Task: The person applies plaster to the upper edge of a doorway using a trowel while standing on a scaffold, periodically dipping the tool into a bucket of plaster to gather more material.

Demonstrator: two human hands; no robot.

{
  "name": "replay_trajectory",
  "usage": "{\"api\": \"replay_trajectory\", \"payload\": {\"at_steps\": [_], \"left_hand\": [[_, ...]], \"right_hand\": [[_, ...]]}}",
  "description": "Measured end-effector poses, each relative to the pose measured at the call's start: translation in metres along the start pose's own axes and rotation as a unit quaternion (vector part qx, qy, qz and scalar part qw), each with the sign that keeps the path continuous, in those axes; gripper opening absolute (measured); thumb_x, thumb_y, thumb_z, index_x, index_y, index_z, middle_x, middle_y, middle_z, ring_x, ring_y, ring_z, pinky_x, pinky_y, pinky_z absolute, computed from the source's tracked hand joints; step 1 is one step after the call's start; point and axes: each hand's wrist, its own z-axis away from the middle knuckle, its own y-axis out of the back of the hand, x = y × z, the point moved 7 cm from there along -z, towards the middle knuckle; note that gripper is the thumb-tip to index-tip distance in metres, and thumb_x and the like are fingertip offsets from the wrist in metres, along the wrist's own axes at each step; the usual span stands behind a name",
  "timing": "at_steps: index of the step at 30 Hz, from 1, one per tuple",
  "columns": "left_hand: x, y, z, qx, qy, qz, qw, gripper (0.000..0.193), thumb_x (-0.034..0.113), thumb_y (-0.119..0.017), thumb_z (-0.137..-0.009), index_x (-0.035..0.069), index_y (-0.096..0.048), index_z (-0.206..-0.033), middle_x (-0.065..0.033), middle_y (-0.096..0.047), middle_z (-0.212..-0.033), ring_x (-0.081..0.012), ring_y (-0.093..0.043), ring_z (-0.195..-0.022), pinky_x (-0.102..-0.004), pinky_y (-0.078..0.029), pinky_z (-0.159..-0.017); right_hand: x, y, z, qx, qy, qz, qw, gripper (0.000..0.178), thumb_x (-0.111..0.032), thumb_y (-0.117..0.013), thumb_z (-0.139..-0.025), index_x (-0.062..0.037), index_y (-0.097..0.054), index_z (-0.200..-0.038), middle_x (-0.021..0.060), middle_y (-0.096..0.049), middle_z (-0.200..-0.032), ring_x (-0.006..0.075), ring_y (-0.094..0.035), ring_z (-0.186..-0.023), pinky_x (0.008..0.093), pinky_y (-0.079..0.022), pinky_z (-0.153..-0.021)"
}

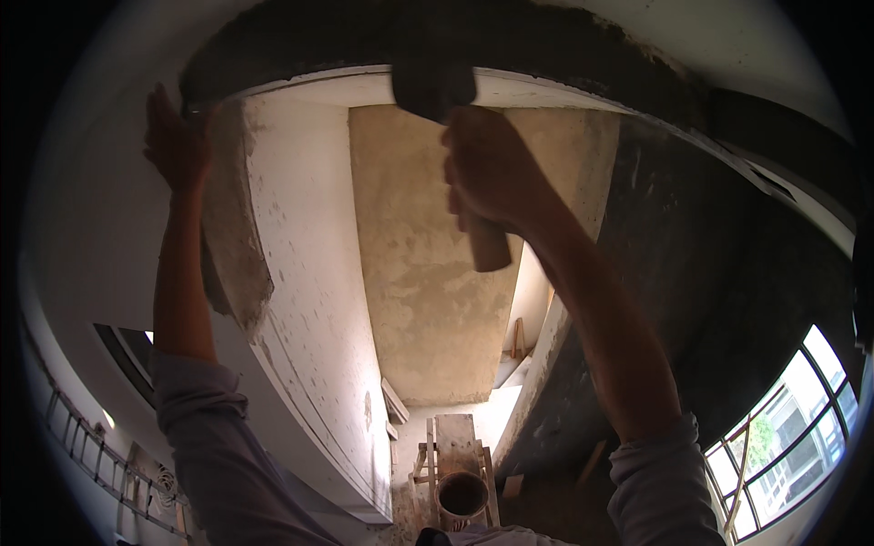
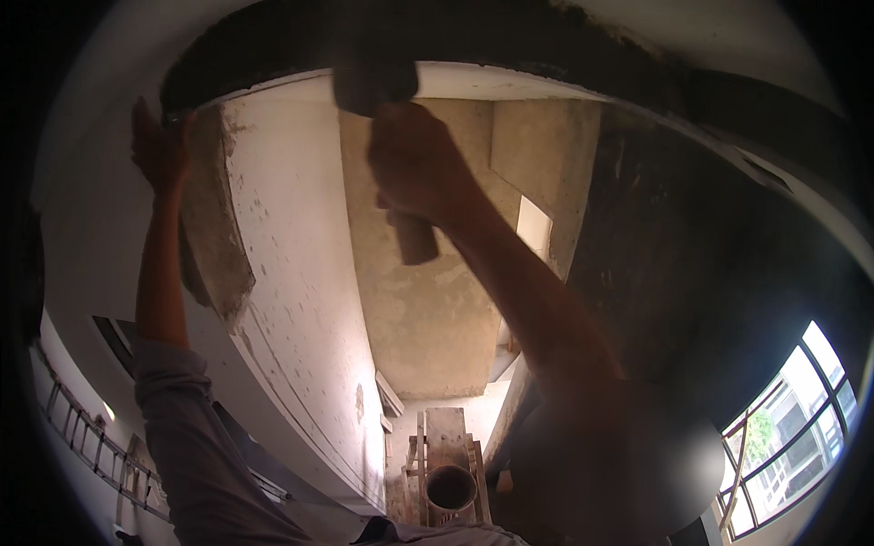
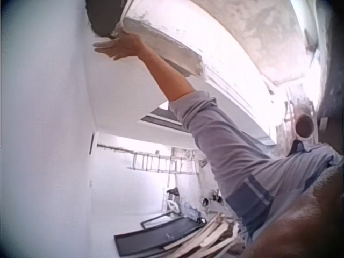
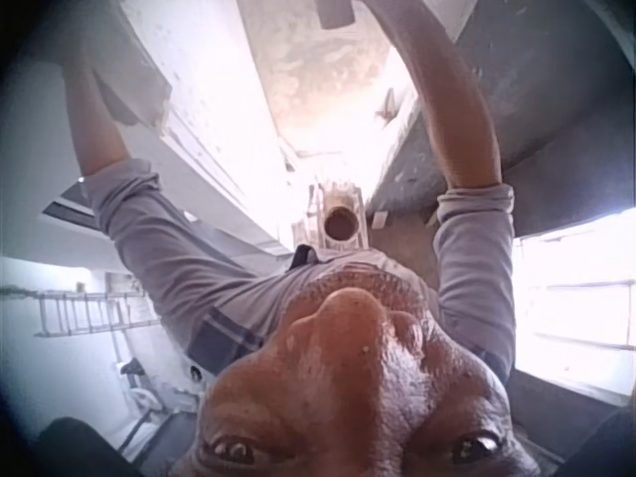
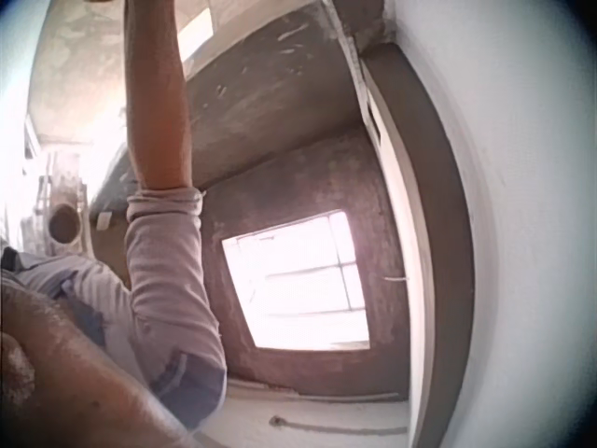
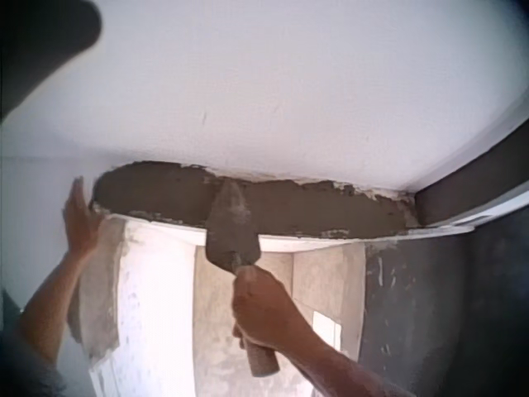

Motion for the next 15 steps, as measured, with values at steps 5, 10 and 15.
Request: {"api": "replay_trajectory", "payload": {"at_steps": [5,10,15], "left_hand": [[0.002,0.001,-0.002,-0.027,0.011,-0.001,1.000,0.091,0.066,-0.058,-0.085,0.010,-0.028,-0.150,-0.0137,-0.036,-0.151,-0.0416,-0.047,-0.127,-0.0567,-0.040,-0.098],[0.011,0.012,-0.005,-0.063,0.037,-0.026,0.997,0.087,0.058,-0.063,-0.085,0.005,-0.033,-0.146,-0.0177,-0.043,-0.145,-0.0391,-0.048,-0.128,-0.0499,-0.042,-0.101],[0.004,0.006,-0.003,-0.020,-0.003,-0.031,0.999,0.082,0.058,-0.061,-0.087,0.007,-0.035,-0.146,-0.0167,-0.043,-0.146,-0.0398,-0.049,-0.127,-0.0514,-0.041,-0.101]], "right_hand": [[-0.065,-0.034,-0.036,-0.106,0.076,0.194,0.972,0.014,-0.006,-0.058,-0.082,0.0049,-0.065,-0.078,0.0211,-0.066,-0.091,0.0305,-0.070,-0.077,0.0391,-0.060,-0.070],[-0.011,0.042,-0.023,-0.009,-0.040,0.246,0.968,0.023,-0.009,-0.050,-0.084,0.0041,-0.067,-0.093,0.0242,-0.068,-0.093,0.0387,-0.069,-0.089,0.0470,-0.056,-0.083],[0.018,0.131,0.014,-0.024,-0.190,0.185,0.964,0.019,-0.005,-0.046,-0.086,0.0042,-0.062,-0.093,0.0215,-0.063,-0.079,0.0326,-0.066,-0.059,0.0433,-0.053,-0.047]]}}
